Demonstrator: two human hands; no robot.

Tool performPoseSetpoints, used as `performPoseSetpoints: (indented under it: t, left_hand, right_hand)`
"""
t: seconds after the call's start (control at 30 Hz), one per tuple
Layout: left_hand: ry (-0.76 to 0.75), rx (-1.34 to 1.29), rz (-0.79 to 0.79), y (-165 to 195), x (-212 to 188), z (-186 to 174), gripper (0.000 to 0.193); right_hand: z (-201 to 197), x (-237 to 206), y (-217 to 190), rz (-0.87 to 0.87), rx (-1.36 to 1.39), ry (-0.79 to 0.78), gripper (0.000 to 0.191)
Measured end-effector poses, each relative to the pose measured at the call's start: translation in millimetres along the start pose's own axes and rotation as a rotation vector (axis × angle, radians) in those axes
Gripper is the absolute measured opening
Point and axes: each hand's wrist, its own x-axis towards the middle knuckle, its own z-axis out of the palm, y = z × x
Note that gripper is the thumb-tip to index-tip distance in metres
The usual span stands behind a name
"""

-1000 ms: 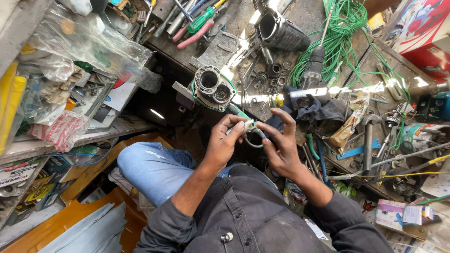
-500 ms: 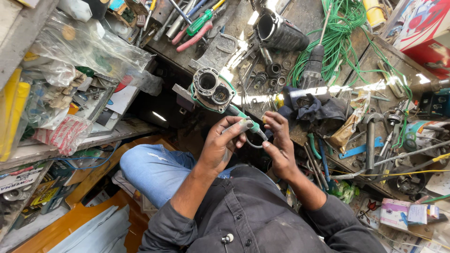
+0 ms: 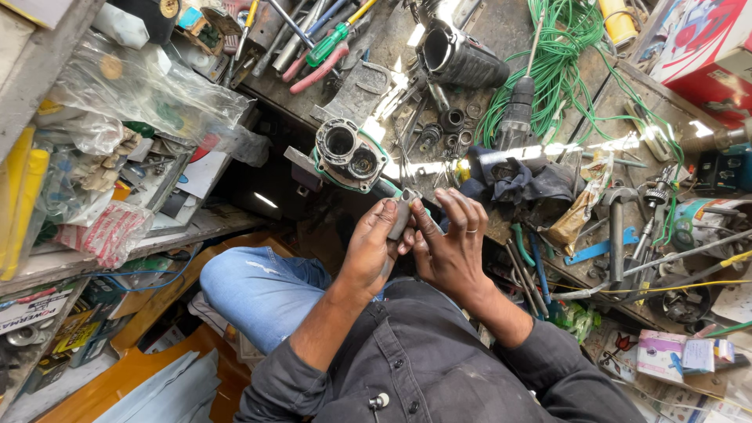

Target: The person sits at a cluttered workbench repairing a green angle grinder. They use pliers to work on small metal parts, handle a cylindrical metal component, wipe parts with a dark cloth, and fit a metal sleeve onto the grinder's gear head, pressing and twisting it into place by hand.

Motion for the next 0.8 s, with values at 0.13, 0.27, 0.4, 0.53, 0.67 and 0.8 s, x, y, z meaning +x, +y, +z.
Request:
performPoseSetpoints:
  t: [0.13,0.27,0.4,0.53,0.67,0.8]
  left_hand:
    - [0.012,0.011,0.027,-5.1,1.5,-0.3,0.029]
    - [0.023,0.067,0.045,-7.1,3.3,-6.0,0.027]
    - [0.034,0.052,0.051,-5.5,4.6,-10.4,0.027]
    - [0.048,0.064,0.051,-7.9,4.4,-8.5,0.023]
    - [0.009,0.074,0.107,-10.8,3.9,-6.2,0.022]
    - [0.04,0.238,0.201,-6.3,2.4,-5.6,0.023]
  right_hand:
    - [-2.5,3.3,-4.3,-0.004,-0.065,-0.002,0.058]
    - [-11.7,7.3,-4.4,0.046,0.056,-0.019,0.054]
    - [-23.2,12.4,-4.3,0.075,0.115,-0.005,0.047]
    - [-21.0,13.3,-11.8,0.084,0.096,0.014,0.052]
    - [-12.8,6.4,-14.7,0.047,0.135,0.003,0.055]
    - [-14.4,-0.7,-4.3,0.264,0.443,-0.011,0.048]
